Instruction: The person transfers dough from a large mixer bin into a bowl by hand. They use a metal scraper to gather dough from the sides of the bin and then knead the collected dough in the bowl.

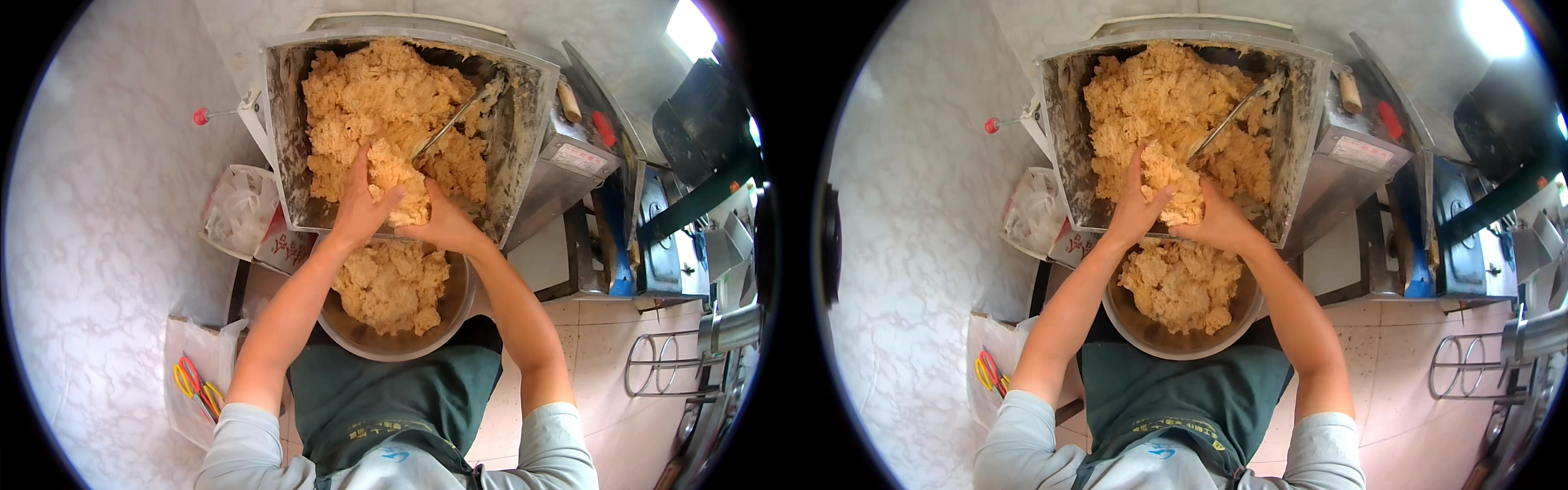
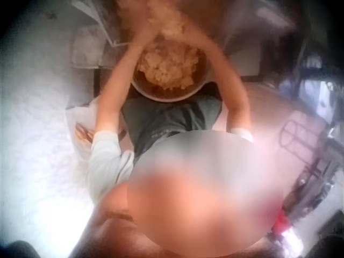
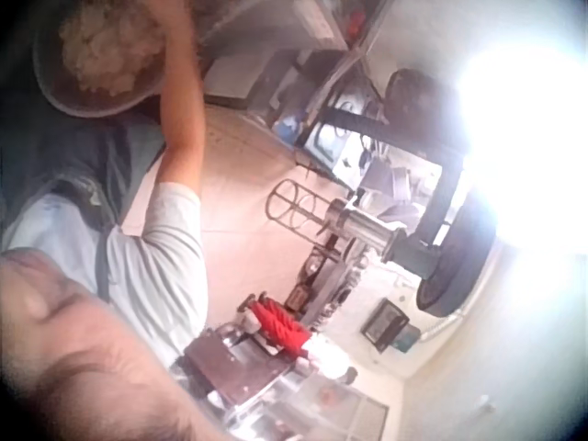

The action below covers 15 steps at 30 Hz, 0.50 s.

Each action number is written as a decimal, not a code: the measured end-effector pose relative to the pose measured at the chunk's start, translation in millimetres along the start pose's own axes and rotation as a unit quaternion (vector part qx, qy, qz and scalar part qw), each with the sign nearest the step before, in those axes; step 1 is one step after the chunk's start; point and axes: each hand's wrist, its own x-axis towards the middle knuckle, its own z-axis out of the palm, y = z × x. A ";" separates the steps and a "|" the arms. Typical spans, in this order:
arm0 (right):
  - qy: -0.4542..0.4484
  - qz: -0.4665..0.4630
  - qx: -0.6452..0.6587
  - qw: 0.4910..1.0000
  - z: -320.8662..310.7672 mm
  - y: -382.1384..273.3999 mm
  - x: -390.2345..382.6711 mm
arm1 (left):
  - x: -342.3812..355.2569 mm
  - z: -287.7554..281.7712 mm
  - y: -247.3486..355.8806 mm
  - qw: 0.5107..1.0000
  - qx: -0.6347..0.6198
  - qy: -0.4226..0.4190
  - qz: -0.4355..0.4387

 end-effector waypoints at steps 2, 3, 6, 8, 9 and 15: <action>0.000 -0.020 0.017 1.000 -0.5 -1.8 -1.8 | -0.5 2.4 -0.7 1.000 -0.020 0.004 0.003; 0.005 -0.021 0.014 1.000 -1.6 -2.6 -4.3 | -2.0 2.4 2.1 0.999 -0.039 0.000 0.004; 0.005 -0.018 0.013 1.000 -1.5 -5.6 -8.3 | -6.2 6.3 -0.7 0.997 -0.073 0.007 0.006; 0.004 -0.005 0.019 1.000 -2.7 -3.5 -10.7 | -8.8 10.8 -0.8 0.995 -0.100 0.019 0.007; 0.010 -0.012 0.018 1.000 -2.2 -1.9 -12.4 | -10.1 13.2 1.3 0.992 -0.121 0.026 0.006; 0.056 -0.076 -0.004 0.995 3.7 13.6 -15.8 | -21.3 20.1 17.4 0.976 -0.211 0.050 -0.004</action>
